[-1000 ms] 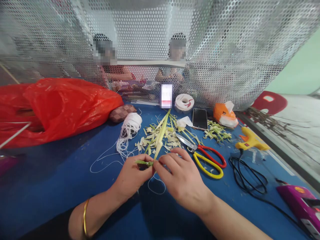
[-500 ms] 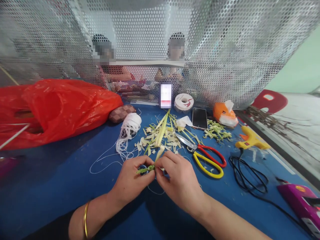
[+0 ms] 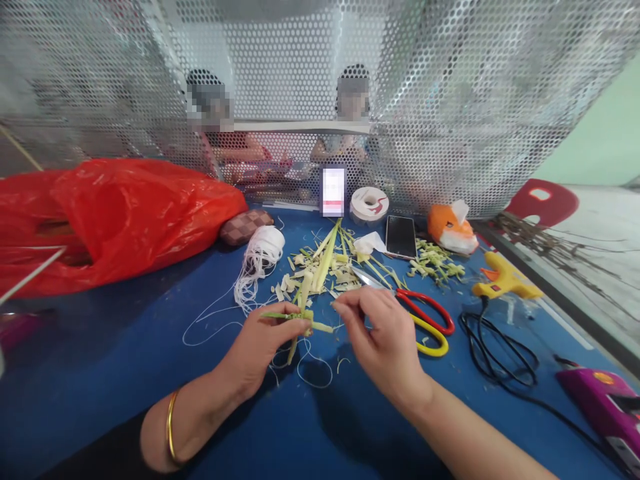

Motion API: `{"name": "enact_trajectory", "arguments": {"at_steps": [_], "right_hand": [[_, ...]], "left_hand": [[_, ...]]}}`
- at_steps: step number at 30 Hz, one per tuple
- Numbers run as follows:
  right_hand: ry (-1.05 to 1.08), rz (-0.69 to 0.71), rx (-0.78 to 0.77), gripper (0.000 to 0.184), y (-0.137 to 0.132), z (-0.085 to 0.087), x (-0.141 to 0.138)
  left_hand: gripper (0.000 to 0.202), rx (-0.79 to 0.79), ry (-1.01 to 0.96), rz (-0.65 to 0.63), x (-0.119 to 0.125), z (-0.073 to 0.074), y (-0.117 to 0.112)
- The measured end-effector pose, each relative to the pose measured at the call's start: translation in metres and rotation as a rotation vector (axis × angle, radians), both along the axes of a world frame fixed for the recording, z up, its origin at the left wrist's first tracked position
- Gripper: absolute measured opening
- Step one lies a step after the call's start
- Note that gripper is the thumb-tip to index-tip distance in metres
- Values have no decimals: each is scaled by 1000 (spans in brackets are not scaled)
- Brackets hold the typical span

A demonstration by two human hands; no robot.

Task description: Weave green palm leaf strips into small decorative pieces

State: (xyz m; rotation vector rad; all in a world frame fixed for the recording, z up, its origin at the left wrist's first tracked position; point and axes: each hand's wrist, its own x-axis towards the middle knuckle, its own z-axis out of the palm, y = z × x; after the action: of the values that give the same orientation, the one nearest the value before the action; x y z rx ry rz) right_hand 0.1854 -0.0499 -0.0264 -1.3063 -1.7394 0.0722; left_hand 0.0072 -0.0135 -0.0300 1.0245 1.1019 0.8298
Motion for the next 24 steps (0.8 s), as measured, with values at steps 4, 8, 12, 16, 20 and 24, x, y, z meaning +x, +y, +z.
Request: {"name": "enact_trajectory", "arguments": {"at_steps": [4, 8, 12, 16, 20, 24], "right_hand": [[-290, -153, 24, 13, 15, -8, 15], [-385, -116, 144, 20, 9, -5, 5], [-289, 56, 155, 7, -6, -3, -16], [-262, 36, 96, 3, -10, -9, -27], [-251, 21, 88, 5, -9, -14, -29], [-202, 45, 69, 10, -11, -14, -31]], "left_hand": [[19, -110, -166, 65, -1, -1, 0], [15, -108, -224, 82, -1, -4, 0], [11, -98, -270, 45, 1, -5, -1], [11, -113, -297, 33, 2, -8, -5], [10, -90, -271, 36, 3, -11, -7], [10, -47, -223, 40, 3, -11, -7]]}}
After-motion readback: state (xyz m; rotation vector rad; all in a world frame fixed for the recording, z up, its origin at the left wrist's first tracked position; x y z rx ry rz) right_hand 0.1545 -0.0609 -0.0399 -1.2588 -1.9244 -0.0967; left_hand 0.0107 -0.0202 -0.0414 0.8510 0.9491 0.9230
